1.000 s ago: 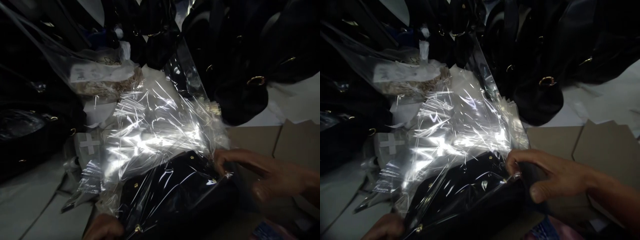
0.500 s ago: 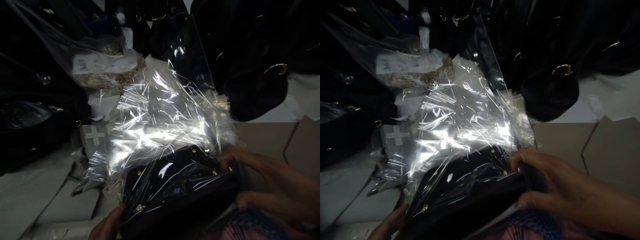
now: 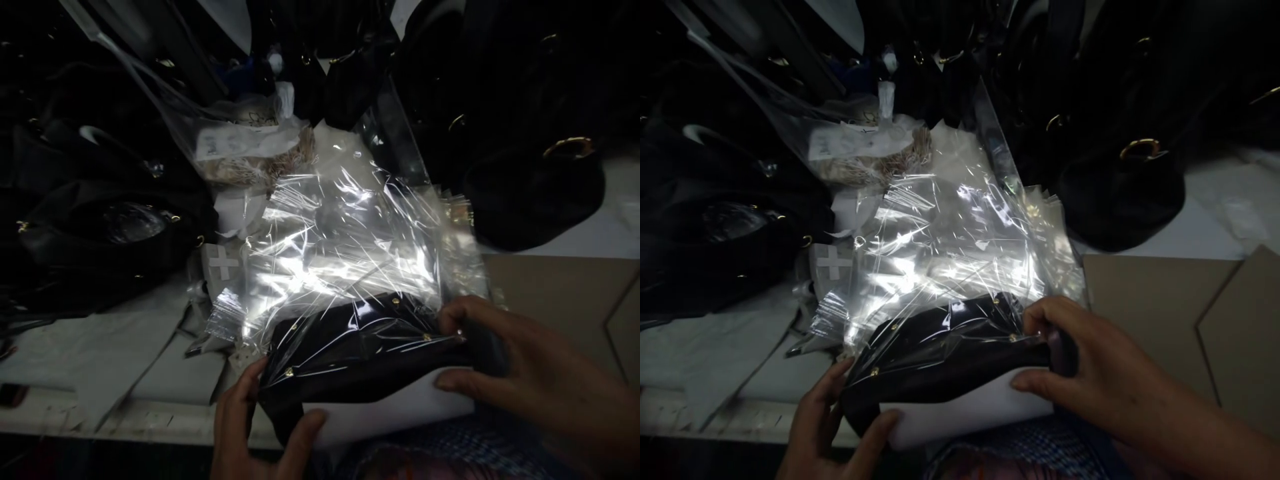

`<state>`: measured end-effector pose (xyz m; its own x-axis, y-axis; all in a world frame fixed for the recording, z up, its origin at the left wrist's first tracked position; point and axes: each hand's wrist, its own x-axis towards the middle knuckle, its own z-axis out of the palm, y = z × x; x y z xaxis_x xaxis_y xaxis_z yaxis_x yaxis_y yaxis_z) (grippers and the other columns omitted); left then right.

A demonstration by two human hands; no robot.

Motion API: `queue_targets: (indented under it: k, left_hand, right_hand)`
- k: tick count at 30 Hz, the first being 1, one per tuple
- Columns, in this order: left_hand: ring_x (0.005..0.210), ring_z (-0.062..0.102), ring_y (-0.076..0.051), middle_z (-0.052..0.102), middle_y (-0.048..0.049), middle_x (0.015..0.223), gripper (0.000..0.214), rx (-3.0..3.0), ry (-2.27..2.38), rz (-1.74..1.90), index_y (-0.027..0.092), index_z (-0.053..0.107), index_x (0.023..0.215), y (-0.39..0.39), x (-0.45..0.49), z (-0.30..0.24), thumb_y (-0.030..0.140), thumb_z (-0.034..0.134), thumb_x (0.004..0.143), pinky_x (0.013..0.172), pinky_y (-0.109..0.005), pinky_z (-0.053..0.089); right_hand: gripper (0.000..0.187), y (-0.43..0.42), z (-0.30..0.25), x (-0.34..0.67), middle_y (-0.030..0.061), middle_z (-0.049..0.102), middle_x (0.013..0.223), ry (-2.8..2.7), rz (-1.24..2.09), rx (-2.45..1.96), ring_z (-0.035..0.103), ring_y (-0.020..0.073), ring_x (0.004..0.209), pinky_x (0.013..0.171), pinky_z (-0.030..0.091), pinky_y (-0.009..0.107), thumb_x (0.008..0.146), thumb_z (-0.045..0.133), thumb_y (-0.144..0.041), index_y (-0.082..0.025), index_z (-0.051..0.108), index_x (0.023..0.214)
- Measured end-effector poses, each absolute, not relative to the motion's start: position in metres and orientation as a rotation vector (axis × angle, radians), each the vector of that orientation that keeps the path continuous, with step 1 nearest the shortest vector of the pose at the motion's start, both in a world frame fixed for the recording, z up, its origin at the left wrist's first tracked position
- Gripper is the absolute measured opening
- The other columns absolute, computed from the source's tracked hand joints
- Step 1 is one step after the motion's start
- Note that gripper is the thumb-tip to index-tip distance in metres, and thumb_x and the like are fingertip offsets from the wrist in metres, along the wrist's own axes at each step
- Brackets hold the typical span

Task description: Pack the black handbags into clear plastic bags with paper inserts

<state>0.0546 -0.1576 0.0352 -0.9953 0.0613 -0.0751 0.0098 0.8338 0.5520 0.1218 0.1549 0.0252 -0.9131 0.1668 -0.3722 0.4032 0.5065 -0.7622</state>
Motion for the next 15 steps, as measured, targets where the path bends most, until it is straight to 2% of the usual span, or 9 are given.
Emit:
queue_targets:
  k: [3, 6, 10, 15]
  left_hand:
    - [0.106, 0.065, -0.029, 0.064, -0.0075, 0.117, 0.057, 0.349, 2.992, 0.763, 0.027, 0.063, 0.121, -0.168, 0.043, 0.030, 0.062, 0.072, 0.078, 0.088, -0.041, 0.057]
    - [0.102, 0.067, -0.025, 0.064, -0.0057, 0.111, 0.043, 0.518, 3.005, 0.745, 0.026, 0.065, 0.116, -0.175, 0.036, 0.029, 0.054, 0.072, 0.082, 0.083, -0.033, 0.058]
    - [0.098, 0.067, -0.021, 0.063, -0.0041, 0.109, 0.037, 0.590, 2.952, 0.821, 0.026, 0.065, 0.113, -0.177, 0.033, 0.030, 0.049, 0.071, 0.084, 0.082, -0.028, 0.057]
    - [0.091, 0.066, -0.017, 0.061, -0.0020, 0.103, 0.033, 0.581, 2.916, 0.903, 0.026, 0.067, 0.103, -0.176, 0.030, 0.028, 0.048, 0.076, 0.080, 0.077, -0.023, 0.056]
  right_hand:
    - [0.037, 0.150, 0.025, 0.118, -0.0008, 0.063, 0.081, 2.504, -1.420, 0.529, 0.059, 0.0158, 0.066, 0.058, 0.046, 0.026, 0.073, 0.078, -0.050, -0.024, 0.056, 0.088]
    - [0.034, 0.149, 0.025, 0.116, -0.0007, 0.061, 0.079, 2.494, -1.466, 0.573, 0.057, 0.0157, 0.066, 0.058, 0.046, 0.026, 0.074, 0.076, -0.049, -0.024, 0.056, 0.086]
    - [0.028, 0.151, 0.024, 0.116, -0.0021, 0.057, 0.073, 2.410, -1.511, 0.536, 0.055, 0.0143, 0.064, 0.056, 0.044, 0.024, 0.075, 0.074, -0.042, -0.023, 0.053, 0.077]
    - [0.038, 0.151, 0.021, 0.113, -0.0025, 0.055, 0.071, 2.489, -1.621, 0.470, 0.056, 0.0136, 0.068, 0.059, 0.045, 0.023, 0.080, 0.073, -0.043, -0.021, 0.046, 0.065]
